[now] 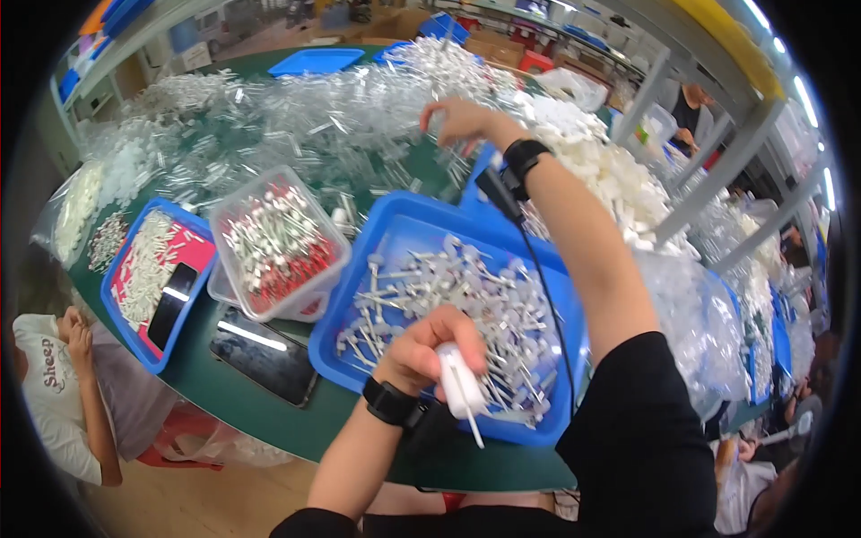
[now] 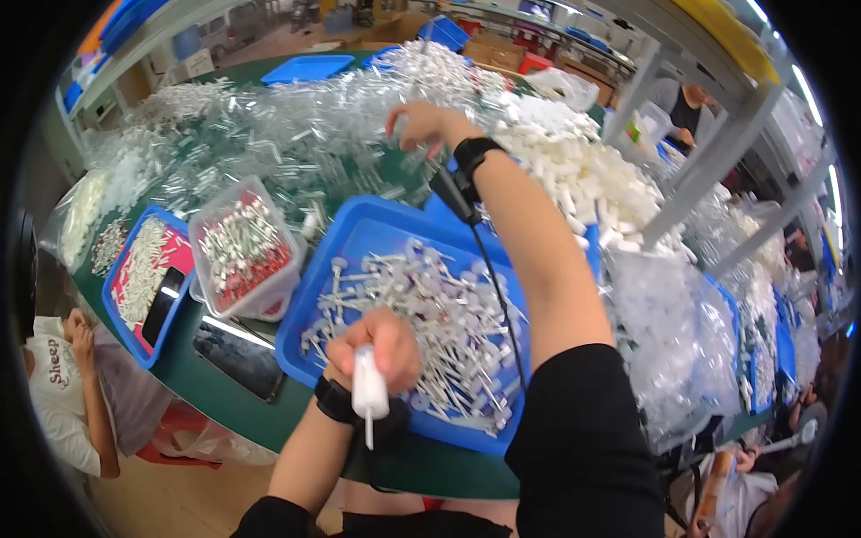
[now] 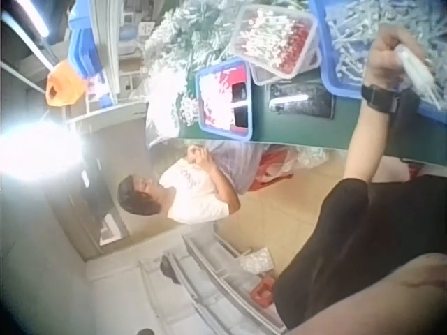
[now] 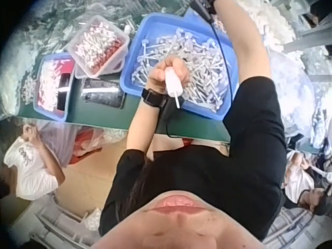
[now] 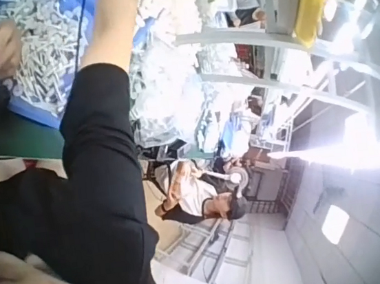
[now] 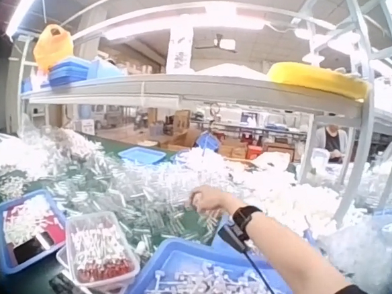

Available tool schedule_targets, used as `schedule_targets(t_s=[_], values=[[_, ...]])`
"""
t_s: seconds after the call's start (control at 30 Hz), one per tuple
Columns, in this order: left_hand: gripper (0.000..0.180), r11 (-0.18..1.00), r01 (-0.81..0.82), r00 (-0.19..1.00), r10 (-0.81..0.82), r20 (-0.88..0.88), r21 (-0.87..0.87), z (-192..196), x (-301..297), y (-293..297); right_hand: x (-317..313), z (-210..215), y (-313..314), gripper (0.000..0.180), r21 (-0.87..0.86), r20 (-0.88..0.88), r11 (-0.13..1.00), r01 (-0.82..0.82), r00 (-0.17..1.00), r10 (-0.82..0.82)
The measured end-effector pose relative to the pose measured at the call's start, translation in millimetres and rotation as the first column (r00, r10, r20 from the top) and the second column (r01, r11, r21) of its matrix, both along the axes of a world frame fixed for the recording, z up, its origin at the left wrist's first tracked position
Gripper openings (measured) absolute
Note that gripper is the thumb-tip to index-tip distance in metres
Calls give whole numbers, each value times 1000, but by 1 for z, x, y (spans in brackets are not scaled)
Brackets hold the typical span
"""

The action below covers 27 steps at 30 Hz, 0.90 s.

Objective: The person is seen assembling small white medical or laboratory components, inserting tips into tubes at a workstation.

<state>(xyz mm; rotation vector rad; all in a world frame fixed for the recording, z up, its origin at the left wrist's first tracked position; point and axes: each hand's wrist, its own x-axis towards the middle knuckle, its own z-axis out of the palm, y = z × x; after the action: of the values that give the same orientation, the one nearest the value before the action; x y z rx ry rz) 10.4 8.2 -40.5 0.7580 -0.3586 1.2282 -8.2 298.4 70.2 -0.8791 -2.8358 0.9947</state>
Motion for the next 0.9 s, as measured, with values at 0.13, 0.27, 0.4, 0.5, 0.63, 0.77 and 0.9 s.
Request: schedule_targets(t_s=[0.13, 0.27, 0.4, 0.5, 0.63, 0.77, 0.9], values=[[36, 998, 22, 1000, -22, 8, 66, 1, -6, 10, 103, 56, -40, 40, 66, -110, 998, 17, 994, -10], [36, 995, -21, 998, 25, -50, 96, 6, -11, 12, 215, 46, -102, 39, -211, -307, 919, 334, 870, -386], [33, 989, 30, 993, -13, -117, 143, 6, -12, 17, 268, -21, -131, 39, -513, -315, 535, 672, 433, -845], [32, 987, 23, 987, 2, -159, 159, 6, -6, 16, 286, -55, -122, 41, -199, -317, 473, 858, 401, -860], [32, 990, 20, 974, 12, -226, 141, 11, -2, 11, 300, -57, -147, 46, 10, -223, 451, 892, 442, -869], [32, 995, -33, 963, 57, -264, 97, 14, 3, 7, 314, -71, -161, 46, 127, -298, 450, 884, 467, -833], [33, 960, -279, 900, 251, -357, -29, 16, 11, -2, 315, -73, -182, 43, 313, -477, 388, 867, 497, -725]])
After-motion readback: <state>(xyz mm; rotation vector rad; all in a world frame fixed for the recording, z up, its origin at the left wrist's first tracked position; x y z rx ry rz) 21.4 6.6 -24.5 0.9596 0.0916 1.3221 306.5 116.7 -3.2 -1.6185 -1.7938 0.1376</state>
